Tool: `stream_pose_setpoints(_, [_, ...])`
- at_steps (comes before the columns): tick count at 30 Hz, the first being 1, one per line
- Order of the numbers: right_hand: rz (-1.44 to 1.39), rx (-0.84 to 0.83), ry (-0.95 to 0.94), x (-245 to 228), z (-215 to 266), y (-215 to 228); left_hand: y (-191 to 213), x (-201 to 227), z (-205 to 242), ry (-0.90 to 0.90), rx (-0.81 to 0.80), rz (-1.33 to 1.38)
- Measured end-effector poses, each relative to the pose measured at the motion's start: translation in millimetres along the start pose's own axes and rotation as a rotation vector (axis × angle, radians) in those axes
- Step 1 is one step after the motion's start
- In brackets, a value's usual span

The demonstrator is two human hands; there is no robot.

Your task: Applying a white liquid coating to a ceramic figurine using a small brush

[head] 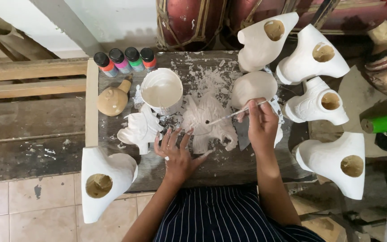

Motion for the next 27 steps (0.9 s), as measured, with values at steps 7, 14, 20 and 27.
stream_pose_setpoints(7, [-0.010, 0.004, 0.010, -4.9, -0.9, -2.0, 8.4, 3.7, -4.2, 0.019, 0.010, 0.021])
stream_pose_setpoints(14, [0.038, -0.064, 0.092, -0.1, 1.9, -7.9, 3.0, -1.8, -0.1, 0.037, 0.016, 0.016])
stream_pose_setpoints(20, [0.121, -0.095, 0.215, -9.3, -0.1, -26.2, 8.5, 1.8, -4.5, 0.063, 0.049, 0.013])
stream_pose_setpoints(27, [0.245, -0.084, 0.259, -18.2, -5.6, -36.9, 11.3, 2.1, -7.9, 0.081, 0.050, 0.075])
Point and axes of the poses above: each hand's wrist, its own z-axis away from the middle knuckle, its own y-axis out of the back of the hand, x = y × z, the point moved 4 cm from there along -z, towards the middle knuckle, and after that the axes turned 12 degrees about z, right-handed, at the moved point
